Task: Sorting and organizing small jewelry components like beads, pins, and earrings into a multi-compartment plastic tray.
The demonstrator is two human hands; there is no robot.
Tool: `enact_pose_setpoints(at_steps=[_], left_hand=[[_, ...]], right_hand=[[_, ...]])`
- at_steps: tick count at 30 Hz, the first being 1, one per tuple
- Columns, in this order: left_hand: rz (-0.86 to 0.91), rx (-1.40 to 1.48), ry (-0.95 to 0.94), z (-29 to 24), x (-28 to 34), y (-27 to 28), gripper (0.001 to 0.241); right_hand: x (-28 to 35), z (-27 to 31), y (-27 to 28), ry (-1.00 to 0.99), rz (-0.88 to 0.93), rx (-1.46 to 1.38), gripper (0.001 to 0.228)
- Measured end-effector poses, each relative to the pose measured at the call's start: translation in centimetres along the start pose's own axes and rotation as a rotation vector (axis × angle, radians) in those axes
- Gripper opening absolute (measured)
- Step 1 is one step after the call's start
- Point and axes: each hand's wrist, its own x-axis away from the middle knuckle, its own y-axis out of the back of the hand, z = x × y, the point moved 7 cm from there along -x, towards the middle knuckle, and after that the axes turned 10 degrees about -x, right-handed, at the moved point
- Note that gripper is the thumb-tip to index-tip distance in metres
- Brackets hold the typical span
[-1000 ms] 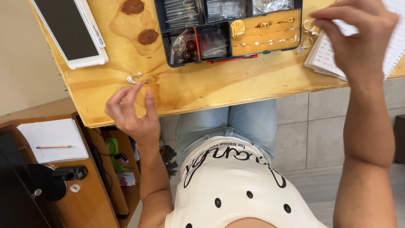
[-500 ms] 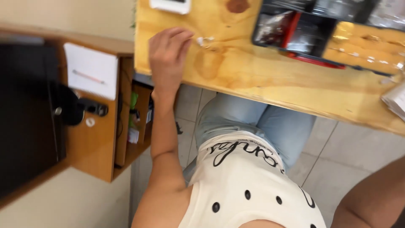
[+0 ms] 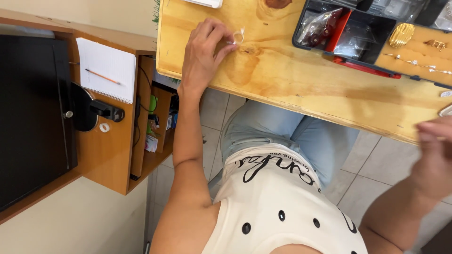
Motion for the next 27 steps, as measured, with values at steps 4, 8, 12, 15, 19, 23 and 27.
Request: enact_pose_setpoints(at_steps=[4,8,12,15,19,23,27], left_hand=[[-0.091,0.047,-0.105,-4.1,-0.4,0.9,0.017],[-0.286,0.242,-0.307,-11.8,-0.3,1.9,0.009],[-0.361,0.358,-0.415,-17.4,-0.1,3.0,0.01],[-0.424,0.375,-0.473,-19.4,0.0,1.6,0.007],[-0.488,0.381,-0.531,-20.9,0.0,0.8,0.002],[-0.381,0.503,-0.505,-20.7,-0.7,-0.4,0.011],[-0.059,0.912,-0.125,-19.8,-1.2,-3.8,0.05]], right_hand=[[-4.6,11.6,-9.2,0.191,0.144,-0.064,0.008],[-6.3,13.1,-15.1,0.024,0.365,-0.093,0.019],[-5.0,9.4,-17.3,-0.088,0.465,-0.637,0.042],[-3.0,5.1,-16.3,-0.194,0.247,-0.895,0.05],[-1.8,2.1,-14.7,-0.257,0.145,-1.026,0.033],[-1.4,1.0,-12.8,-0.232,0.039,-0.948,0.024],[-2.3,3.7,-10.9,-0.137,-0.035,-0.736,0.02]])
